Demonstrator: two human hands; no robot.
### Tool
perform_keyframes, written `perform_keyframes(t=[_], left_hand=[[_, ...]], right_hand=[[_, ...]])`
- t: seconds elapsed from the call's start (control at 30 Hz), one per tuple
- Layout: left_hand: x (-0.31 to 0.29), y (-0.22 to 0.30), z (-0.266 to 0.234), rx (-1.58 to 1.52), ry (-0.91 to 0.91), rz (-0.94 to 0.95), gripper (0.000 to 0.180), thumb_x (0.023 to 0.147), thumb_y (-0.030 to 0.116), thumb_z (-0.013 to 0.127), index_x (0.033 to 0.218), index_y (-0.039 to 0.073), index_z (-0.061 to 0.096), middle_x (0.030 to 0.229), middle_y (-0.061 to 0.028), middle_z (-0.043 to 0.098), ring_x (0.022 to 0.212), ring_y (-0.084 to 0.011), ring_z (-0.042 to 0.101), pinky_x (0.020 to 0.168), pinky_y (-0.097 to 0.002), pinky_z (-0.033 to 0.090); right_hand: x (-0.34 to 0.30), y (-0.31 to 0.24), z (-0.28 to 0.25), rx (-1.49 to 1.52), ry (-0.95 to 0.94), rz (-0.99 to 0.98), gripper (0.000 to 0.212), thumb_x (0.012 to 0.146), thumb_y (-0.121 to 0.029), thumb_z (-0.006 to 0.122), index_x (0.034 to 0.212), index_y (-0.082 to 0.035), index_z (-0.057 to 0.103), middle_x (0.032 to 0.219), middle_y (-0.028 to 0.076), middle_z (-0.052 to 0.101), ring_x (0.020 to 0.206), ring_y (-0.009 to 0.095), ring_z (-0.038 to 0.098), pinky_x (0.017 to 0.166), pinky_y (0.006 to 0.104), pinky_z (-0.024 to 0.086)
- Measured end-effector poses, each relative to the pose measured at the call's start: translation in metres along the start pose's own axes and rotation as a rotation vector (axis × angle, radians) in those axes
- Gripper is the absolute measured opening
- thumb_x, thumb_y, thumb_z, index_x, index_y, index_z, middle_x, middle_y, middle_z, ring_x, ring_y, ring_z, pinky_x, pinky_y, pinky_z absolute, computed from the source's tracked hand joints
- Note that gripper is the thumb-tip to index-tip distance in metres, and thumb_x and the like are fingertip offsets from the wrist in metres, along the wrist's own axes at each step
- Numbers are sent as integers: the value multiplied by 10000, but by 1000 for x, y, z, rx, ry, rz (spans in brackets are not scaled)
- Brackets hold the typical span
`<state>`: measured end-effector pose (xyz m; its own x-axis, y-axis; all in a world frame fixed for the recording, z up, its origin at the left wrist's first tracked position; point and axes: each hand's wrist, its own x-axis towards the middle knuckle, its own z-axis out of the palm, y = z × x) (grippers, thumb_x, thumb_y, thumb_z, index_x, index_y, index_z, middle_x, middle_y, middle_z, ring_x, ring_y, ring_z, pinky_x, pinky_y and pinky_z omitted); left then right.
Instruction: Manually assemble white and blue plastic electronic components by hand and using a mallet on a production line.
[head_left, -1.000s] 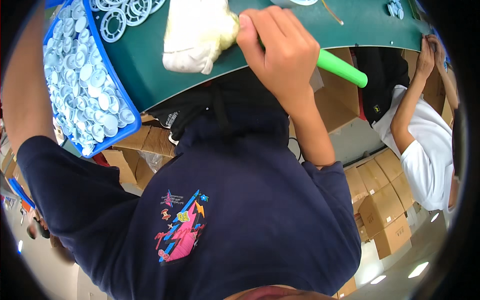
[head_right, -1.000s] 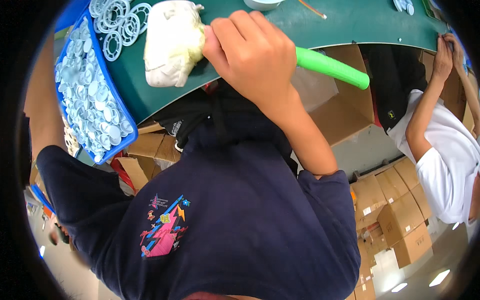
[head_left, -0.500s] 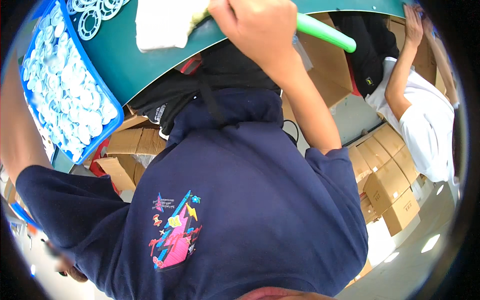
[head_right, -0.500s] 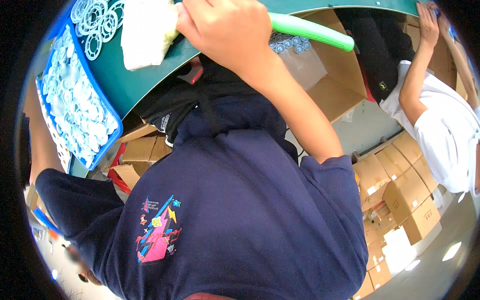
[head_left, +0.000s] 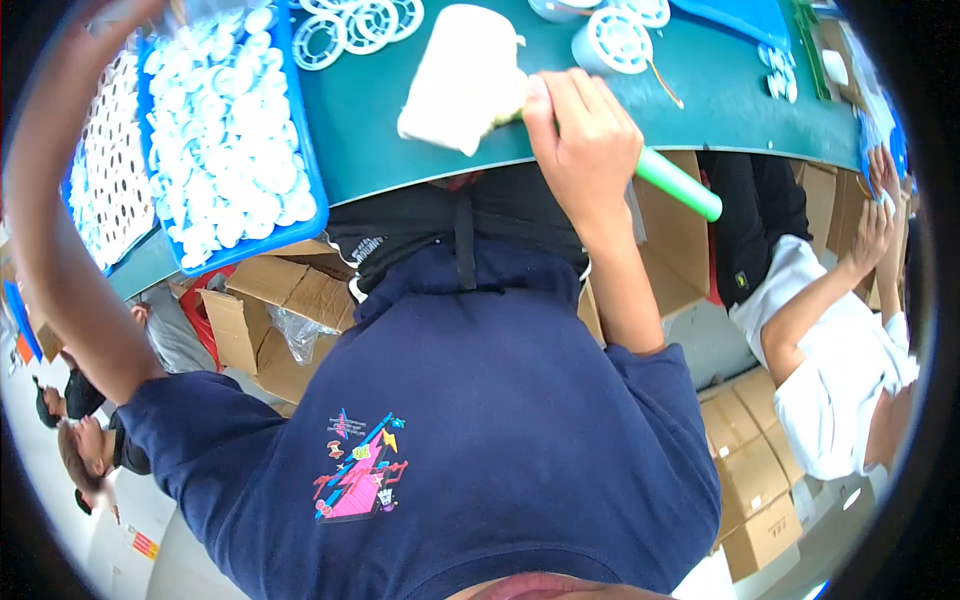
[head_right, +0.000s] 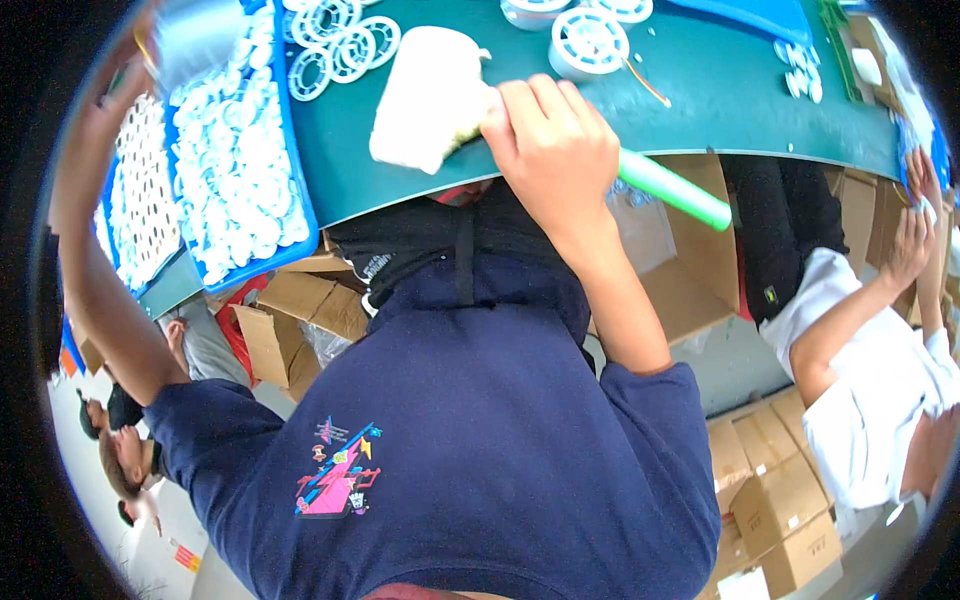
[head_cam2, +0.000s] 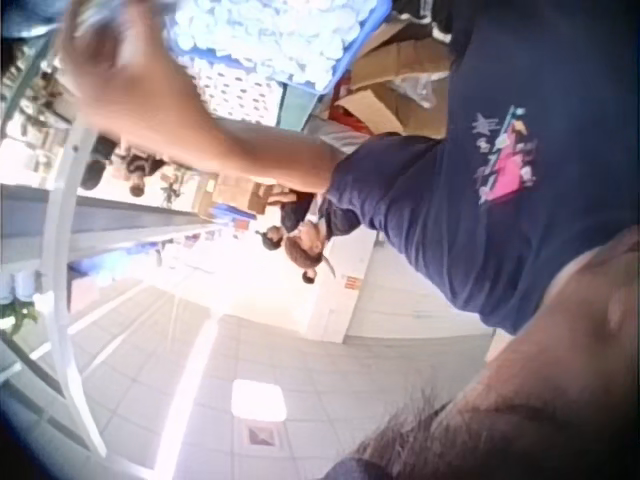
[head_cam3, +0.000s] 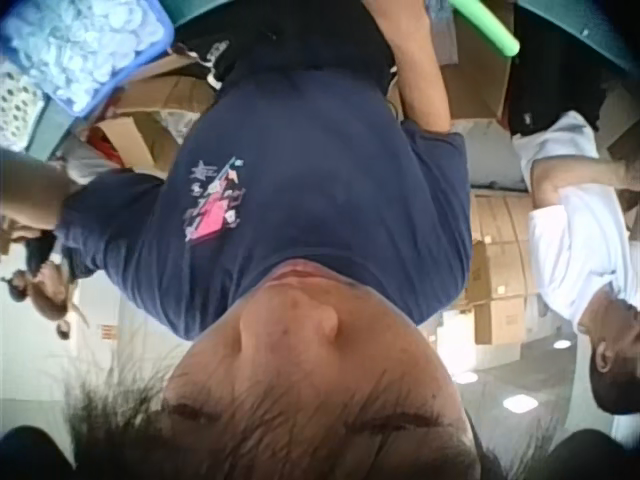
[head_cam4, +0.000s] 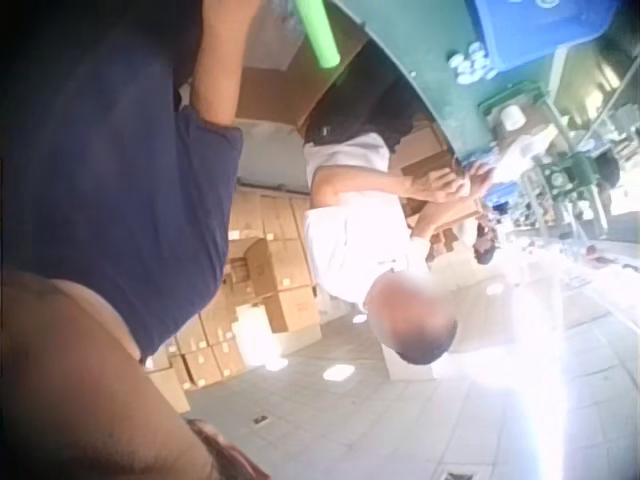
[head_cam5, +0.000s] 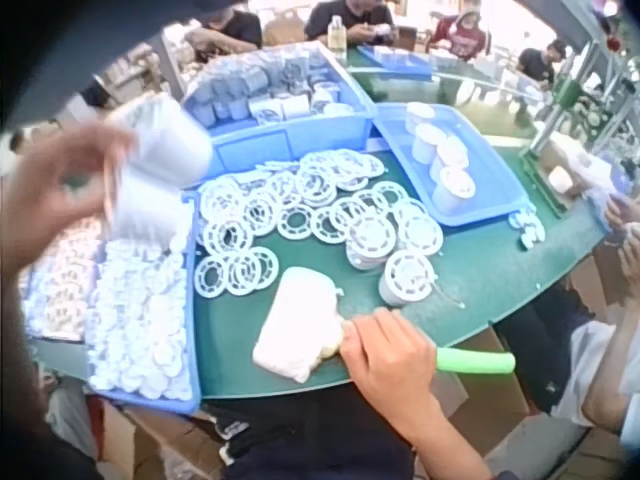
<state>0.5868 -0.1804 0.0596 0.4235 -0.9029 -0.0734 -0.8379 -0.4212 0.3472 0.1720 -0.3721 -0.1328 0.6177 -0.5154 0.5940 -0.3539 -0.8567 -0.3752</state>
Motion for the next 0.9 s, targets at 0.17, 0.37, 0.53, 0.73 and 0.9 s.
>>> perform_keyframes(t=[0.17, 0.37, 0.53, 0.73, 0.9], left_hand=[[-58, 138, 101, -36, 10, 230, 429, 850, -11, 723, 1250, 143, 707, 1073, -120, 675, 1028, -297, 672, 899, -378, 521], [-66, 158, 151, 7, -34, 271, 421, 840, 32, 733, 1241, 157, 697, 1105, -112, 627, 1010, -333, 653, 872, -412, 534], [-53, 154, 175, 197, 31, 262, 515, 857, 51, 733, 1347, 178, 638, 1183, -110, 615, 1117, -309, 617, 978, -443, 488], [-88, 172, 186, -106, 459, 152, 536, 862, 27, 743, 1378, 119, 626, 1365, -167, 592, 1235, -380, 581, 1057, -451, 466], [-129, 192, 238, -504, 579, -121, 587, 878, 20, 756, 1422, 2, 536, 1418, -201, 545, 1289, -343, 561, 1079, -428, 476]], right_hand=[[-6, 15, -13, 28, -107, 117, 160, 891, -150, 709, 799, -60, 615, 739, 102, 609, 696, 314, 627, 608, 442, 502], [-11, 23, -19, 52, -97, 72, 157, 920, -120, 687, 815, -37, 604, 739, 139, 595, 700, 354, 612, 617, 470, 490], [2, 31, -12, -41, -36, -48, 174, 921, -116, 689, 777, -47, 619, 718, 120, 614, 724, 348, 590, 665, 467, 475], [5, 36, -6, -114, 132, -113, 115, 866, -86, 733, 814, -71, 631, 798, 82, 612, 781, 301, 559, 729, 438, 440], [1, 40, -9, 11, 291, -148, 113, 852, -24, 725, 949, -46, 673, 936, 102, 616, 873, 298, 564, 770, 422, 444]])
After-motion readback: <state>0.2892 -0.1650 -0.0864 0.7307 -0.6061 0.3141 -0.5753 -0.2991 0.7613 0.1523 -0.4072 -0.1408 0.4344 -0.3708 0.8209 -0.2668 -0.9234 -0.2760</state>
